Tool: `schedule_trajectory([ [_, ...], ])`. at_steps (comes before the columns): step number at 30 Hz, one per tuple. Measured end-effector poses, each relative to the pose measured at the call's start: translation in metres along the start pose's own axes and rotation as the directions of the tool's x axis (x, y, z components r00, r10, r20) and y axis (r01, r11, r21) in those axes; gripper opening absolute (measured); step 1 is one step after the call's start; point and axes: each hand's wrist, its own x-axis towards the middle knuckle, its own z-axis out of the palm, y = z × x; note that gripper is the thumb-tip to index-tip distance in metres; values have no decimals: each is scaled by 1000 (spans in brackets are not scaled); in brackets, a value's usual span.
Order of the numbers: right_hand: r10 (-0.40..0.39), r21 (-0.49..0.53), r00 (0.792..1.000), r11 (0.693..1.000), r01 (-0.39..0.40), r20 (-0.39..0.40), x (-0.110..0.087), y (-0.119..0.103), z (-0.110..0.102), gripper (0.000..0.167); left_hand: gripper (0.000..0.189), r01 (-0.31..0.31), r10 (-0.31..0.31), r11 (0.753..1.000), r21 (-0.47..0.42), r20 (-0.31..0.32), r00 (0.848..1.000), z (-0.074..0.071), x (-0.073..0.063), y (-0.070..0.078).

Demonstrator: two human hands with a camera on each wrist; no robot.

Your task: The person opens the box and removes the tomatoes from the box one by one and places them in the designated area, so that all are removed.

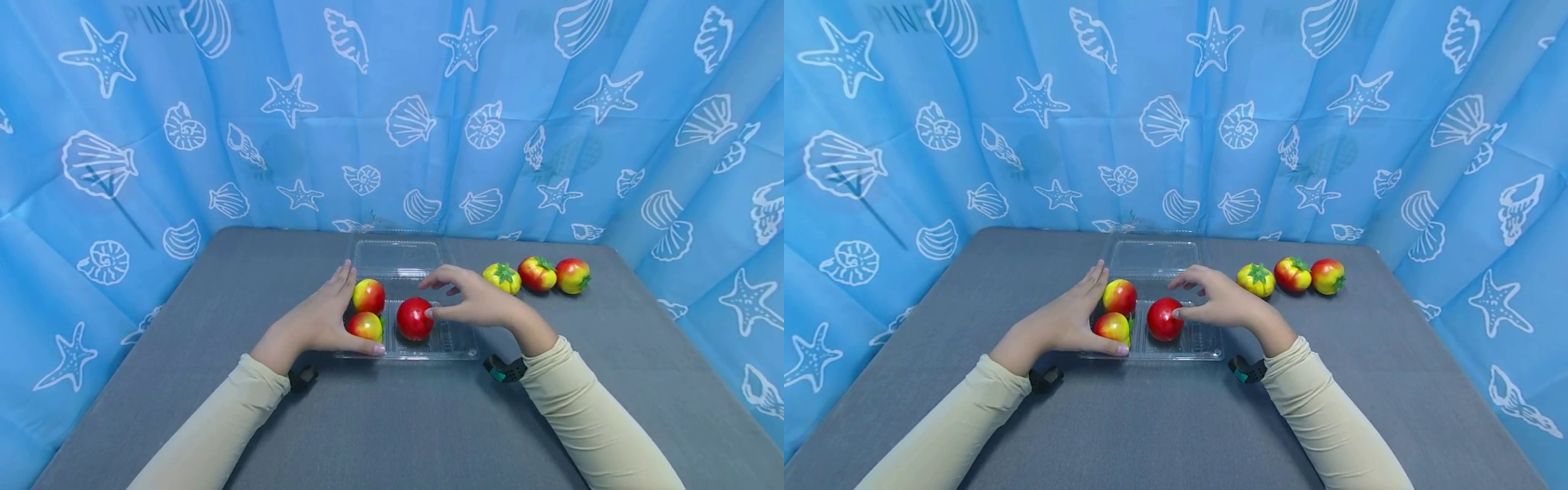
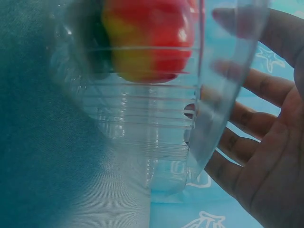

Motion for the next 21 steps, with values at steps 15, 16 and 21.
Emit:
schedule_trajectory([
  [15, -13, 7, 1000, 1000, 13, 24, 0, 0, 1, 44, 147, -1, 1, 1000, -3, 0, 1000, 0, 0, 1],
  [16, -13, 10, 1000, 1000, 12, 27, 0, 0, 1, 44, 148, -1, 1, 1000, -4, 0, 1000, 0, 0, 1],
  [21, -8, 12, 999, 1000, 7, 36, 0, -1, 1, 45, 148, 0, 0, 1000, -2, 2, 1000, -1, 0, 1],
])
